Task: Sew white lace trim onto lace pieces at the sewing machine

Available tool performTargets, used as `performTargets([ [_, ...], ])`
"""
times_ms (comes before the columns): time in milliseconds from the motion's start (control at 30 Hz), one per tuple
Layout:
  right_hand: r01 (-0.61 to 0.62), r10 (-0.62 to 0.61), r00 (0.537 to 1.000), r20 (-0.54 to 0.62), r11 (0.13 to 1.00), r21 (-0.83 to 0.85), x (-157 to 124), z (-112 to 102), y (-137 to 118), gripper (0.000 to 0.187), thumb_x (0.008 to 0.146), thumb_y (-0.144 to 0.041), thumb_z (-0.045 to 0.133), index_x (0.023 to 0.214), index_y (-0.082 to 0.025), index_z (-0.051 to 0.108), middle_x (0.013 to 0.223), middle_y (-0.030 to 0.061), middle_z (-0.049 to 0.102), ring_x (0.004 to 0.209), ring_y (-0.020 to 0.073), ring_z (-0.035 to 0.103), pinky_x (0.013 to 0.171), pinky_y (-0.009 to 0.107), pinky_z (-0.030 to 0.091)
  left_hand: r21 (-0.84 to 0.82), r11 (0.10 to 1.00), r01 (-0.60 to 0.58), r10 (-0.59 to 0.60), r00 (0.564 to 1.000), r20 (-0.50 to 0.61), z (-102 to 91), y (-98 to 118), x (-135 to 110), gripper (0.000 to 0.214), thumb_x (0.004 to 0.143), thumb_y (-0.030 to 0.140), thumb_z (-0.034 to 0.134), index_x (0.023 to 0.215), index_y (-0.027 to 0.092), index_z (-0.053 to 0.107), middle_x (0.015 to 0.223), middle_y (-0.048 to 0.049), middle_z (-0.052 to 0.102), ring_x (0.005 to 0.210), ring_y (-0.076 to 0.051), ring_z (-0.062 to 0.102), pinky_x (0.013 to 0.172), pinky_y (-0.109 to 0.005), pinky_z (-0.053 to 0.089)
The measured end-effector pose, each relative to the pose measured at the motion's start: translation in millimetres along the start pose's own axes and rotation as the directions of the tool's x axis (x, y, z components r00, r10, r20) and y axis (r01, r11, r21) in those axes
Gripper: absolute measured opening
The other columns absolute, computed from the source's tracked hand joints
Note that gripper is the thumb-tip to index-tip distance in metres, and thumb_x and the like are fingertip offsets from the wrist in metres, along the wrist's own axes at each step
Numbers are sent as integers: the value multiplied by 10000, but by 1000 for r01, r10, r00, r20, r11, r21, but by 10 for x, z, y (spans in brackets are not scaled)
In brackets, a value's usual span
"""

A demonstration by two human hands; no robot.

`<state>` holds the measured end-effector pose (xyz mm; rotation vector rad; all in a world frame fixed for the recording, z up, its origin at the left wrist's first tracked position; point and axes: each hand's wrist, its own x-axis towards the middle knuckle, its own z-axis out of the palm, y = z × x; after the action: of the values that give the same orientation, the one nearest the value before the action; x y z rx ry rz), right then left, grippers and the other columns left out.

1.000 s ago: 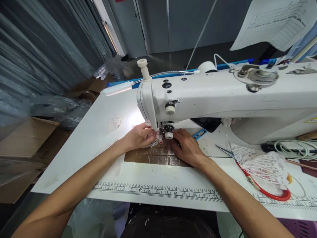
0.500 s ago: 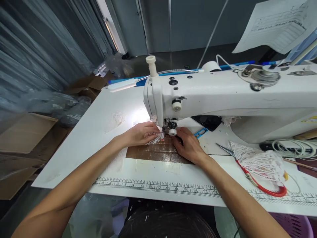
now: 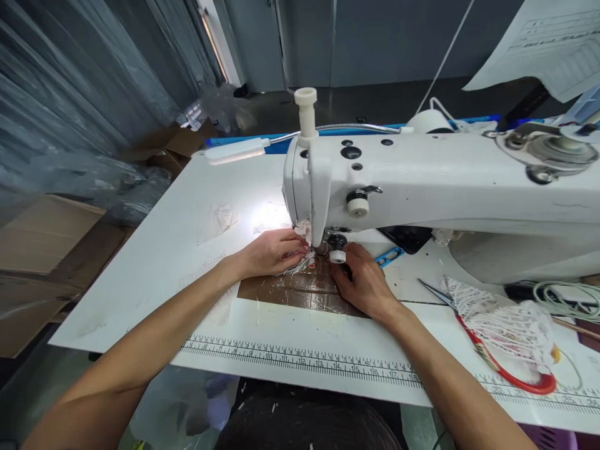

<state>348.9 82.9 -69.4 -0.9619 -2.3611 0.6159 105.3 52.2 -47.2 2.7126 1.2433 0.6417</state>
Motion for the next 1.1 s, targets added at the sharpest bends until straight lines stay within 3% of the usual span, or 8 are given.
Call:
performTargets([
  [233, -59, 60, 998, 10, 996, -61, 12, -15, -58, 253, 915, -341, 445, 984, -195, 640, 901, 88, 644, 834, 236, 594, 693, 352, 471, 256, 963, -85, 73, 996, 58, 20, 69, 24, 281, 965, 179, 392, 867, 140, 652, 935, -76, 658, 768, -150, 584, 708, -314, 510],
  [467, 10, 14, 995, 96, 970, -243, 10, 16, -144, 322, 933, -348, 448, 1189, -309, 639, 1028, 82, 613, 756, 211, 572, 582, 302, 412, 247, 964, -96, 94, 995, 16, 73, 64, 7, 279, 964, 142, 395, 806, 154, 625, 925, -65, 646, 725, -134, 542, 686, -298, 475],
  [567, 43, -15, 995, 95, 953, -300, 6, 44, -180, 348, 941, -304, 430, 1227, -329, 626, 1058, 83, 603, 727, 202, 541, 598, 313, 397, 276, 953, -124, 116, 992, 46, 64, 50, -3, 281, 965, 130, 390, 804, 161, 619, 965, -60, 651, 734, -132, 537, 685, -293, 467],
  [767, 45, -25, 997, 78, 960, -275, 7, 58, -193, 372, 936, -268, 414, 1231, -295, 639, 1087, 121, 570, 715, 192, 525, 649, 345, 421, 385, 903, -192, 175, 981, 79, 18, 39, -7, 271, 962, 97, 399, 801, 170, 605, 1003, -43, 656, 712, -133, 514, 650, -290, 415],
  [1100, -46, 56, 994, 97, 994, -99, 67, 25, -118, 334, 953, -309, 401, 1184, -315, 643, 1058, 70, 624, 982, 252, 573, 864, 415, 452, 488, 834, -258, 226, 966, 125, -6, 75, 9, 253, 975, 105, 398, 849, 162, 609, 919, -52, 642, 675, -133, 506, 624, -286, 389],
])
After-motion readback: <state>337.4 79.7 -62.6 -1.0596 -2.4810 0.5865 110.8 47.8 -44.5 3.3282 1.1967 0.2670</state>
